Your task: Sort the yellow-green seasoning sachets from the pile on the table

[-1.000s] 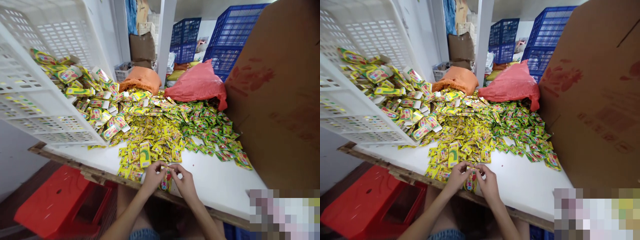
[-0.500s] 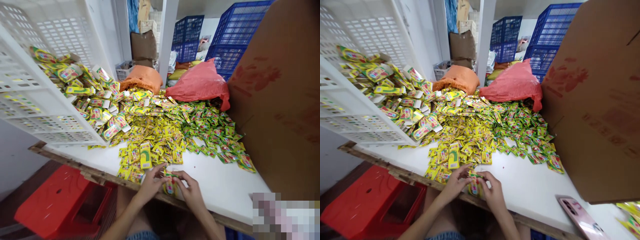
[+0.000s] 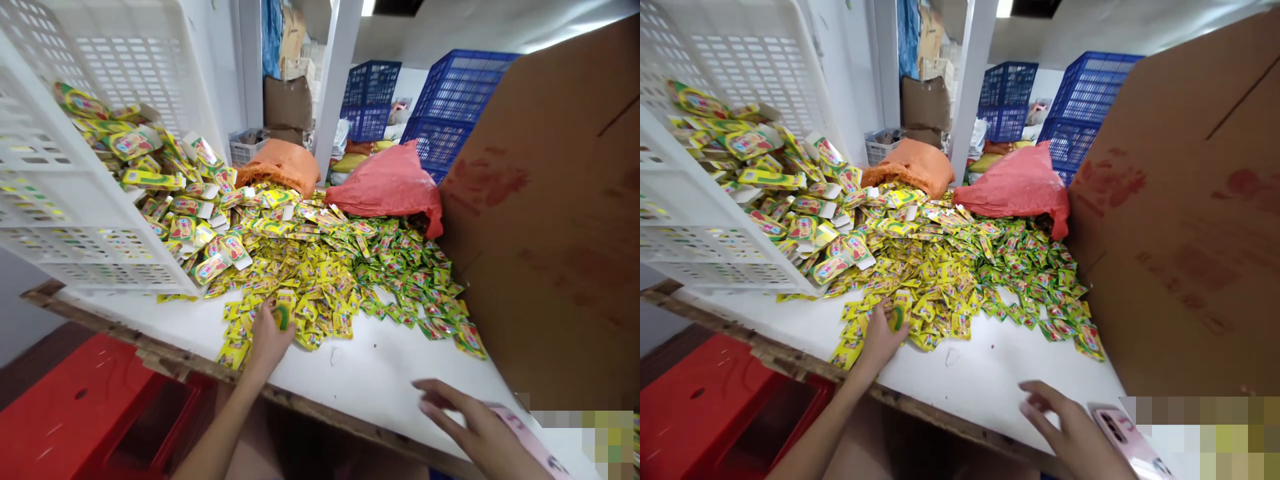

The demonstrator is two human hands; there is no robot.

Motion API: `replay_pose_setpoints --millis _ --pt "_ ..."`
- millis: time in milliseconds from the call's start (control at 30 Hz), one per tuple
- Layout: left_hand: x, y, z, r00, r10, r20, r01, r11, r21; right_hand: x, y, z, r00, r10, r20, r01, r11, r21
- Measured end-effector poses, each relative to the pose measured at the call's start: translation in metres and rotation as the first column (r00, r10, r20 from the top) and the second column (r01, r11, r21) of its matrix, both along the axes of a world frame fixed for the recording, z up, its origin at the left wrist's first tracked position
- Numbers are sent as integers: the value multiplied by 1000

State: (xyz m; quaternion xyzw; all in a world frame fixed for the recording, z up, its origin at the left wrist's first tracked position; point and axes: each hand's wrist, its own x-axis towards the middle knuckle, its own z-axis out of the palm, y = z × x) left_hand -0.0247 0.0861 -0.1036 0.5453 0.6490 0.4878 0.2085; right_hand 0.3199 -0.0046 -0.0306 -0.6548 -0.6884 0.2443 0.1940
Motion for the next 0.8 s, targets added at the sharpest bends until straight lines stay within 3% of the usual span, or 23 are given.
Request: replay_pose_setpoints --millis 67,100,200,267,367,500,600,800 --pt "1 -8 0 969 -58 241 39 996 80 -24 39 -8 989 95 -112 -94 995 18" --pt "0 -13 -1 934 -89 347 49 991 123 -33 60 -13 987 90 -134 -82 995 65" --pt "-2 -27 -4 812 -163 561 68 980 187 -47 121 -30 987 -116 -112 138 968 210" --pt "-3 -31 -7 734 -203 648 89 975 205 -54 152 -40 978 -187 -93 205 945 255" --pt "-4 -30 -9 659 -238 713 125 970 209 -71 179 -54 985 -158 -69 171 944 284" --pt "-4 -27 -8 653 -269 708 208 963 174 -88 190 -66 989 -141 -47 149 947 284" --pt "-4 -25 -8 654 -253 713 199 967 161 -69 194 -61 974 -215 -70 226 929 293" --pt "-2 -22 -13 672 -198 714 166 979 115 21 195 -28 911 -386 -145 413 855 315"
